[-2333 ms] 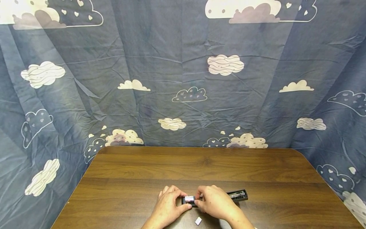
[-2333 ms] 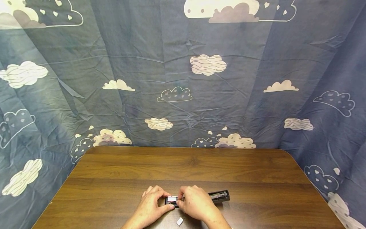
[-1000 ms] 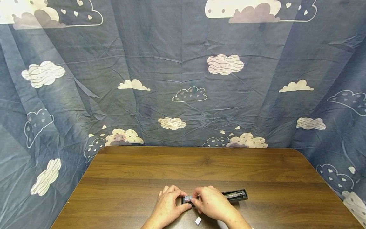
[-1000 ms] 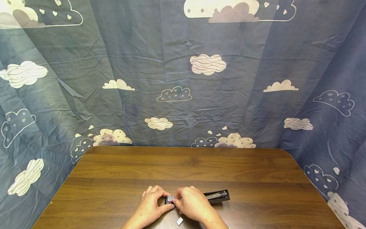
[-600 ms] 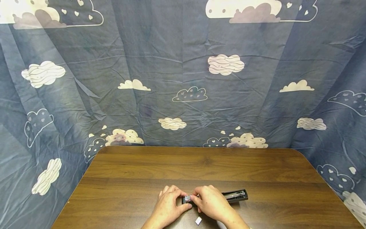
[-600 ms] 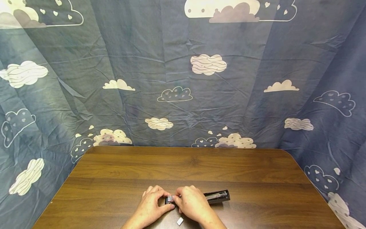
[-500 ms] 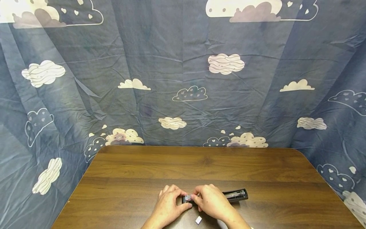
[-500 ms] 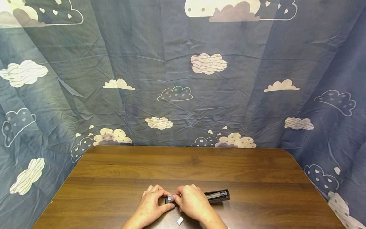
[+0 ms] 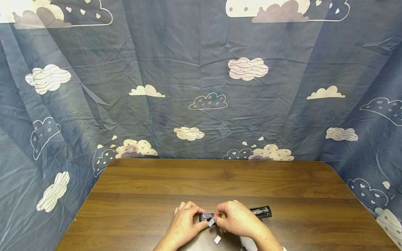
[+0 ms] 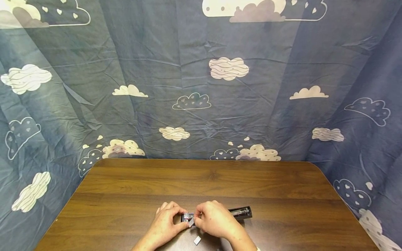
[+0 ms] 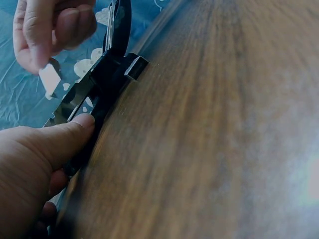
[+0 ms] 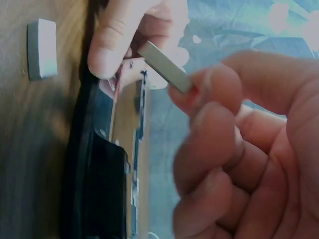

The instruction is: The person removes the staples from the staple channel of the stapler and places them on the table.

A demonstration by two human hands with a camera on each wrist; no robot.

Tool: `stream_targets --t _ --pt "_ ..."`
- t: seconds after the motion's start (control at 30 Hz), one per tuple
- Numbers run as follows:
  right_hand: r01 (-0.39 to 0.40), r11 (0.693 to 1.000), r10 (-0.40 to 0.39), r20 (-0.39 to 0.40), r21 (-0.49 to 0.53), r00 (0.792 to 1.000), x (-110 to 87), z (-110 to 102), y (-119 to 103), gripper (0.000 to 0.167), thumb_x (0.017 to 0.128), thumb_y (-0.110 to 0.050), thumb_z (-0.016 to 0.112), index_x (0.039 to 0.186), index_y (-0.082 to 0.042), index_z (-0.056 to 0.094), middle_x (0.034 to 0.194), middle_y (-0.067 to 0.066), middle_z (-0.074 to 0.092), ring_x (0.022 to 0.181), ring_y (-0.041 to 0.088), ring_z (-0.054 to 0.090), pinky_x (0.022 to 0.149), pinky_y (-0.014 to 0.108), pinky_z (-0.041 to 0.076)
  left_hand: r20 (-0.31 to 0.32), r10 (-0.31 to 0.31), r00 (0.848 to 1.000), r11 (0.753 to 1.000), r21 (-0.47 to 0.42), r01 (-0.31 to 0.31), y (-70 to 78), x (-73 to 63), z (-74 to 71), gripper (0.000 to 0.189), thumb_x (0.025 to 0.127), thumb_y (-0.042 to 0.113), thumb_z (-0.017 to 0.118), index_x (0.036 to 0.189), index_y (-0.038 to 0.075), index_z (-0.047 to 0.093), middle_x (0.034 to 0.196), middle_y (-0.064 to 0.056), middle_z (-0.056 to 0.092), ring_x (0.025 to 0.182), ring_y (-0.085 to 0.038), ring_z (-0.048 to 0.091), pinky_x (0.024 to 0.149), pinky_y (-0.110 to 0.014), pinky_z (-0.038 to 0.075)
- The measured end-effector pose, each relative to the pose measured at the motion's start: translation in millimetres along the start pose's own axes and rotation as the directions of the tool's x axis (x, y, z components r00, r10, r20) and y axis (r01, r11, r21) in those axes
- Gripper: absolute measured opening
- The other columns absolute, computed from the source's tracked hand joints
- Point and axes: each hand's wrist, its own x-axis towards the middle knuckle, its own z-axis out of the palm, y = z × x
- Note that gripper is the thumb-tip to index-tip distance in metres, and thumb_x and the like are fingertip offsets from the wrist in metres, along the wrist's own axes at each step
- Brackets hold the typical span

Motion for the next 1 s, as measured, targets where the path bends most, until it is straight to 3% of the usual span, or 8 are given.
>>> stream_targets --t 0.13,0.3,0.53,1.0 --pt "0.045 0.998 -0.041 0.08 -0.038 0.996 -0.4 6.6 -1.9 0.018 0.086 -0.013 0.07 0.071 -0.023 0.066 0.047 -0.02 0.054 0.042 -0.011 0.045 0.05 0.017 0.039 -0.003 0.003 1.0 1.0 0.003 -0.003 -0.3 -0.2 -0.8 0.029 0.075 0.044 0.086 0.097 0.028 0.076 0.094 0.016 0.064 0.089 -0.005 0.051 0.08 -0.032 0.04" --pt "0.095 0.984 -0.074 0.144 -0.15 0.987 -1.0 13.5 -3.5 0.02 0.086 -0.015 0.071 0.07 -0.026 0.066 0.047 -0.02 0.054 0.052 -0.012 0.048 0.067 0.017 0.042 0.001 0.004 1.0 1.0 0.0 -0.004 -0.3 0.4 -1.6 0.031 0.075 0.046 0.086 0.098 0.027 0.076 0.095 0.016 0.064 0.089 -0.005 0.051 0.081 -0.033 0.04" --pt "0.054 0.989 -0.028 0.179 -0.141 0.983 -1.4 18.3 -4.6 0.022 0.091 -0.019 0.071 0.071 -0.026 0.064 0.047 -0.019 0.054 0.045 -0.011 0.047 0.064 0.016 0.04 0.013 -0.001 1.0 1.0 -0.014 0.001 -1.2 1.4 -1.2 0.03 0.075 0.045 0.086 0.098 0.028 0.076 0.095 0.016 0.063 0.089 -0.005 0.05 0.081 -0.032 0.04" --pt "0.035 0.988 -0.008 0.169 -0.153 0.986 0.1 21.1 -1.7 0.022 0.092 -0.019 0.071 0.071 -0.025 0.066 0.045 -0.018 0.054 0.042 -0.011 0.046 0.062 0.017 0.041 -0.001 0.007 1.0 1.0 -0.006 -0.007 -2.4 1.2 -1.4 0.03 0.075 0.046 0.086 0.097 0.028 0.076 0.094 0.016 0.064 0.089 -0.005 0.051 0.08 -0.031 0.04"
